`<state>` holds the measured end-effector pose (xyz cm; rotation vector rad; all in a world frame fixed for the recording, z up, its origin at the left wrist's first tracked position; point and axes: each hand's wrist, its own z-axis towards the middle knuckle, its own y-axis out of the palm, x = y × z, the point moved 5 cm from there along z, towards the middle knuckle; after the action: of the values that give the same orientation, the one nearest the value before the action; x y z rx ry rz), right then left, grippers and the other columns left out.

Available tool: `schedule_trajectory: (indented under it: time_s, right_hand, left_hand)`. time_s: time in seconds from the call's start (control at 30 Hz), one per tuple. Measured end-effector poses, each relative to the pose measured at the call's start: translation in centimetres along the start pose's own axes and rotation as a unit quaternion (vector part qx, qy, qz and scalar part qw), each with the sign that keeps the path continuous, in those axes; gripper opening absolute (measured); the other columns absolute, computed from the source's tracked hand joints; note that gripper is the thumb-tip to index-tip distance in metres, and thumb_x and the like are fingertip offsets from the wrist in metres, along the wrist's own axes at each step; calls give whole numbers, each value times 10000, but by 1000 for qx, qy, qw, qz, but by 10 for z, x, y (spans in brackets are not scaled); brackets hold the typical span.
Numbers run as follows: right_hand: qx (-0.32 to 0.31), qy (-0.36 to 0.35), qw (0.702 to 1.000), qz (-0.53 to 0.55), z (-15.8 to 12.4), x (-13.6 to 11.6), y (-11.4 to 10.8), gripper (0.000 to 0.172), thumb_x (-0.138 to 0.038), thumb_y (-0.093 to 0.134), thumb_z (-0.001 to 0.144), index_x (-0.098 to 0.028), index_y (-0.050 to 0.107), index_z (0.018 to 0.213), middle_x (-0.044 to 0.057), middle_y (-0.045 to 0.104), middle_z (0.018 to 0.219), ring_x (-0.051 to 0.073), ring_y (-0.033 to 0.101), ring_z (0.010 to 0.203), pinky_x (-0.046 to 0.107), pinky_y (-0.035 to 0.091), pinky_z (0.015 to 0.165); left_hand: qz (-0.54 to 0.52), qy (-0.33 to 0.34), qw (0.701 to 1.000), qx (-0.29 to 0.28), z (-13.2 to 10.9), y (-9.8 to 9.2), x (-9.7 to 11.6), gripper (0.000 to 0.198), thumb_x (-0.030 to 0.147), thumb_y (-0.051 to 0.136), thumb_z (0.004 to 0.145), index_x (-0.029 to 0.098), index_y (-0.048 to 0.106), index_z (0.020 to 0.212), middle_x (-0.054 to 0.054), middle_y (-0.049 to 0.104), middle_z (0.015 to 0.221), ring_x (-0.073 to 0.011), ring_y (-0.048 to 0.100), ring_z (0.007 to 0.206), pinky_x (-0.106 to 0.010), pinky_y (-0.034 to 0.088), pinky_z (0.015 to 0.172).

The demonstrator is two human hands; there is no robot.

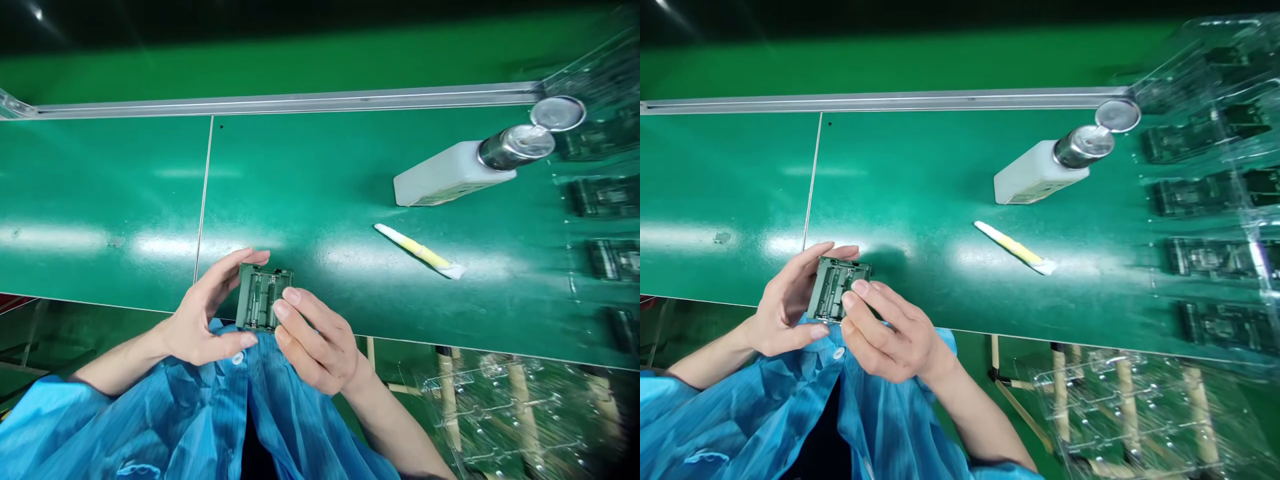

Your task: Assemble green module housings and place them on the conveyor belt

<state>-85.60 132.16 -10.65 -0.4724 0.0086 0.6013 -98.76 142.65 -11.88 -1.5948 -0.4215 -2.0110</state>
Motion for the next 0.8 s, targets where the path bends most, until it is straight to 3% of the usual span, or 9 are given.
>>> schedule_trajectory:
  time_s: [0.13, 0.27, 0.5, 0.67, 0.8]
  right_hand:
    - [3, -62, 998, -1, -7, 6, 0, 157, -112, 563, 937, -218, 565, 821, 12, 706, 996, 163, 657, 1117, 243, 651, 800]
    - [-11, -119, 993, 20, -14, 12, -3, 165, -143, 593, 888, -268, 584, 780, -61, 706, 975, 97, 667, 1018, 184, 619, 759]
    - [-19, -191, 977, 91, -27, 13, -9, 176, -195, 580, 891, -304, 591, 753, -136, 687, 937, 14, 645, 958, 80, 563, 681]
    - [-21, -192, 973, 122, -38, 5, -7, 195, -163, 636, 869, -298, 560, 750, -157, 659, 882, -13, 639, 905, 43, 546, 646]
    - [1, -189, 972, 138, -46, -1, -7, 211, -127, 592, 904, -305, 570, 793, -180, 660, 956, -51, 627, 947, -17, 515, 632]
  left_hand:
    - [22, 27, 999, -32, 1, -6, -1, 873, 300, 806, 770, 212, 370, 1522, -178, 585, 1399, -254, 587, 1292, -353, 494, 1087]
    - [50, 68, 996, -39, 3, -3, 6, 678, 279, 790, 782, 195, 520, 1397, -198, 595, 1376, -305, 562, 1315, -454, 492, 1086]
    - [41, 34, 998, 35, 5, 14, 18, 207, 187, 684, 851, 164, 600, 1038, -217, 658, 1278, -285, 649, 1207, -378, 567, 931]
    - [69, -16, 995, 73, 1, 27, 22, 169, 192, 706, 839, 174, 552, 908, -198, 699, 1193, -257, 708, 1070, -342, 582, 845]
    - [67, 16, 996, 64, -4, 35, 26, 170, 144, 698, 823, 175, 546, 892, -202, 700, 1181, -287, 682, 1124, -422, 576, 908]
